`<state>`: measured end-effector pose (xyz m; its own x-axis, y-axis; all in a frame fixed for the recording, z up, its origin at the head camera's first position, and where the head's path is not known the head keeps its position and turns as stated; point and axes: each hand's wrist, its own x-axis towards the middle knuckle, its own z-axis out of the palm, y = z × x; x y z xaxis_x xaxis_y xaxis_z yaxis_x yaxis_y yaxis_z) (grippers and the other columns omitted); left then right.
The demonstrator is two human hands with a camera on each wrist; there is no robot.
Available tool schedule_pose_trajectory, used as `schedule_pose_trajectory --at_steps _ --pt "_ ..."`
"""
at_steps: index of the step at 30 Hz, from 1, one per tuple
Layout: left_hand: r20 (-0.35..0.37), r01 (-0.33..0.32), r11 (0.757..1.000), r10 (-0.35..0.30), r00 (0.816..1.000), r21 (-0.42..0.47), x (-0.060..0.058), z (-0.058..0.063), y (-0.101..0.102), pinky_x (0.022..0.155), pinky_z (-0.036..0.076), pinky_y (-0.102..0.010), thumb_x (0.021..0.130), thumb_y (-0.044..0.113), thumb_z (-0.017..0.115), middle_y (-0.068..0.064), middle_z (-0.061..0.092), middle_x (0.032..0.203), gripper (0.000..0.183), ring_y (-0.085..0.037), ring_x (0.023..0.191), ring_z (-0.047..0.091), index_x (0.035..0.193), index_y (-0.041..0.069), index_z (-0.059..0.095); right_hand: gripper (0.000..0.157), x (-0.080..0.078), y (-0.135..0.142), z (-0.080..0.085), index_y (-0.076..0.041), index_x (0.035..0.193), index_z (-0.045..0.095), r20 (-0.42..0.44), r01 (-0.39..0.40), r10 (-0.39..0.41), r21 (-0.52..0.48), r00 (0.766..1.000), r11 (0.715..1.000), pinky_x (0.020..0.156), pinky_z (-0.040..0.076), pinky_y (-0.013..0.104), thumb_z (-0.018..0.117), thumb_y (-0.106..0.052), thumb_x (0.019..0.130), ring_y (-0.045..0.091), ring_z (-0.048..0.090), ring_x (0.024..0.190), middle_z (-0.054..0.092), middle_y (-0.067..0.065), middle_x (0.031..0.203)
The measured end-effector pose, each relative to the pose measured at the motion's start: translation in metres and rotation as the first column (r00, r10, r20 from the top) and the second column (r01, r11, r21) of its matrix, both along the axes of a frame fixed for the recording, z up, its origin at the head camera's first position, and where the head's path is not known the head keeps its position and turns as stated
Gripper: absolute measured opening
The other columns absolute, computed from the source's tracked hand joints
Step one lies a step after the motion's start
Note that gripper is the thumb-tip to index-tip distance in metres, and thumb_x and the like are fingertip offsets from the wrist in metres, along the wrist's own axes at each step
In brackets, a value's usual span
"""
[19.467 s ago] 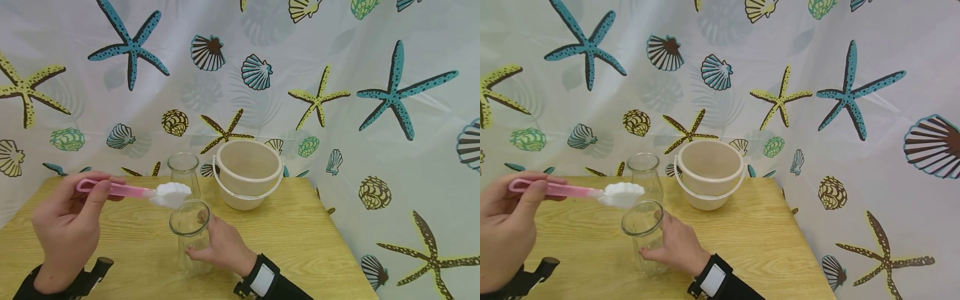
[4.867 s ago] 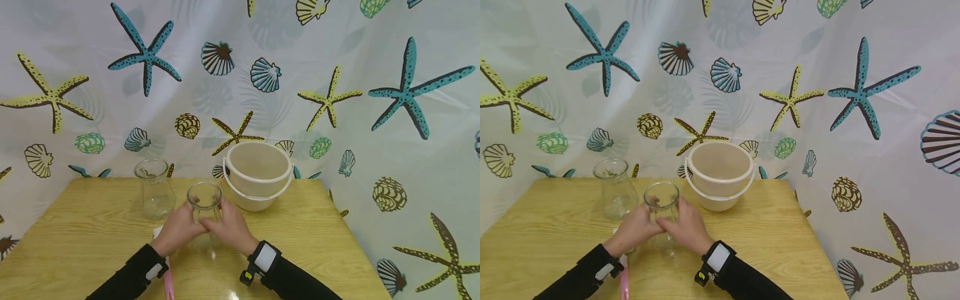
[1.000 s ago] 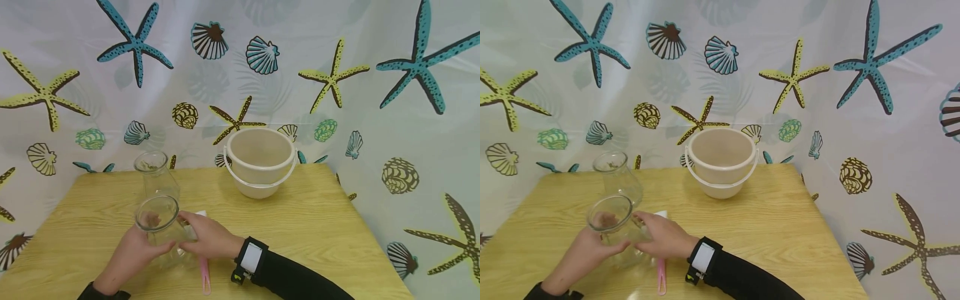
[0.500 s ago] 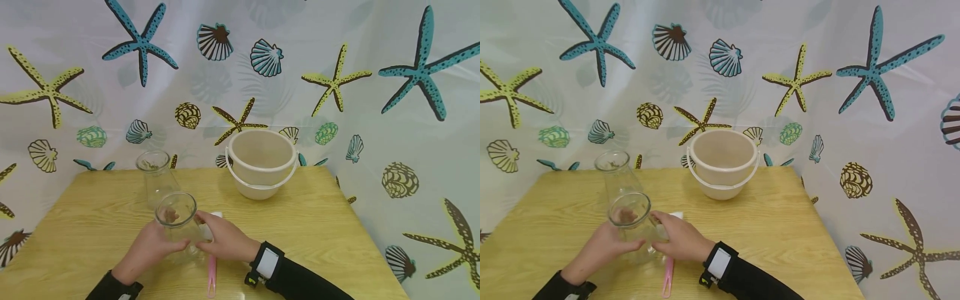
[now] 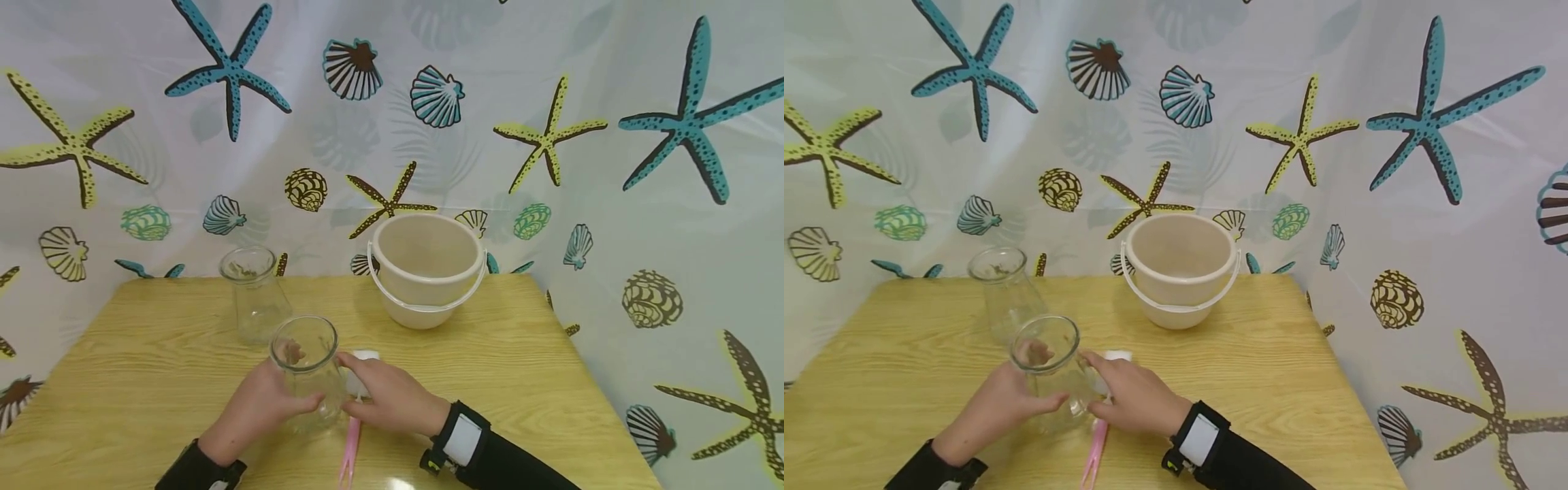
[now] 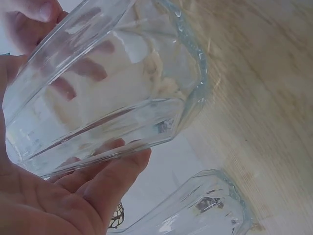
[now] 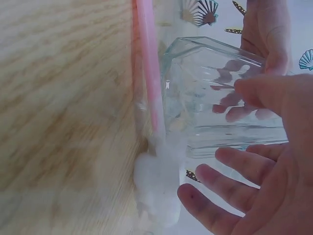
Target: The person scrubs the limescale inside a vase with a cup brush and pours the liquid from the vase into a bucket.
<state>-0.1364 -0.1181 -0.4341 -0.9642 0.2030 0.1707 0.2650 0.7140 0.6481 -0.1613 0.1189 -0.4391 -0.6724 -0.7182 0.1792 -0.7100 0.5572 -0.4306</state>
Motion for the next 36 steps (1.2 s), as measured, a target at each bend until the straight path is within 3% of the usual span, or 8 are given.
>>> schedule_pose_trajectory --at_steps 5,8,11,14,18,23,30,36 --pt "-0.019 -0.008 0.999 0.008 1.0 -0.031 0.003 -0.003 0.001 0.082 0.05 -0.05 0.065 0.044 0.083 -0.017 0.059 0.117 0.078 -0.025 0.104 0.053 0.123 0.008 0.045 0.061 0.013 0.013 -0.001 -0.017 0.142 0.042 -0.077 0.028 -0.02 0.098 0.997 0.995 0.082 0.052 0.038 0.065 -0.036 0.088 0.009 0.05 0.104 0.059 0.002 0.121" --pt "-0.032 -0.021 0.999 0.02 0.999 -0.028 0.003 -0.004 0.0 0.082 0.049 -0.05 0.064 0.044 0.084 -0.018 0.059 0.118 0.079 -0.025 0.105 0.053 0.123 0.009 0.045 0.05 0.02 0.017 0.0 -0.017 0.132 0.053 -0.164 -0.049 0.067 0.11 0.984 0.993 0.084 0.051 0.036 0.067 -0.033 0.087 0.007 0.049 0.107 0.06 -0.002 0.12" --pt "-0.048 -0.024 0.999 0.023 0.999 -0.026 0.003 -0.003 -0.001 0.082 0.05 -0.05 0.065 0.046 0.083 -0.017 0.06 0.119 0.079 -0.025 0.105 0.053 0.123 0.009 0.046 0.04 0.026 0.017 0.0 -0.017 0.122 0.061 -0.247 -0.184 0.221 0.163 0.944 0.969 0.087 0.049 0.032 0.07 -0.024 0.083 0.006 0.046 0.111 0.061 -0.006 0.119" --pt "-0.056 -0.016 0.999 0.014 0.998 -0.037 0.002 -0.003 -0.002 0.08 0.05 -0.048 0.065 0.047 0.082 -0.016 0.06 0.117 0.079 -0.024 0.103 0.054 0.123 0.008 0.046 0.037 0.034 0.015 -0.003 -0.021 0.117 0.064 -0.281 -0.299 0.359 0.233 0.89 0.925 0.086 0.047 0.029 0.069 -0.017 0.08 0.005 0.044 0.114 0.061 -0.01 0.117" --pt "-0.048 -0.008 1.0 0.007 0.999 -0.03 0.001 -0.003 -0.002 0.078 0.05 -0.047 0.066 0.049 0.081 -0.015 0.06 0.117 0.081 -0.023 0.102 0.054 0.125 0.008 0.045 0.025 0.045 0.011 -0.008 -0.027 0.111 0.066 -0.281 -0.363 0.436 0.276 0.855 0.89 0.077 0.045 0.025 0.066 -0.019 0.087 0.003 0.043 0.111 0.061 -0.015 0.11" --pt "-0.049 -0.003 1.0 0.001 0.999 -0.025 0.001 -0.002 -0.002 0.077 0.05 -0.047 0.067 0.049 0.081 -0.015 0.059 0.118 0.082 -0.023 0.102 0.054 0.128 0.008 0.044 0.014 0.05 0.005 -0.014 -0.03 0.101 0.068 -0.308 -0.364 0.462 0.326 0.831 0.873 0.069 0.039 0.021 0.067 -0.029 0.087 0.002 0.044 0.103 0.059 -0.016 0.101" --pt "-0.057 -0.023 0.999 0.021 0.998 -0.049 0.004 -0.001 -0.002 0.075 0.051 -0.046 0.067 0.047 0.081 -0.015 0.059 0.118 0.081 -0.023 0.1 0.056 0.128 0.008 0.044 0.016 0.053 0.001 -0.018 -0.035 0.094 0.068 -0.392 -0.309 0.487 0.435 0.78 0.845 0.068 0.038 0.022 0.07 -0.034 0.078 0.004 0.043 0.091 0.056 -0.015 0.091" --pt "-0.072 -0.021 0.999 0.017 0.997 -0.05 0.003 0.0 -0.002 0.075 0.051 -0.045 0.067 0.048 0.08 -0.014 0.059 0.12 0.082 -0.023 0.1 0.056 0.129 0.01 0.043 0.01 0.052 0.001 -0.017 -0.033 0.088 0.065 -0.437 -0.26 0.482 0.476 0.759 0.84 0.067 0.037 0.024 0.064 -0.041 0.082 0.004 0.042 0.082 0.053 -0.015 0.086"
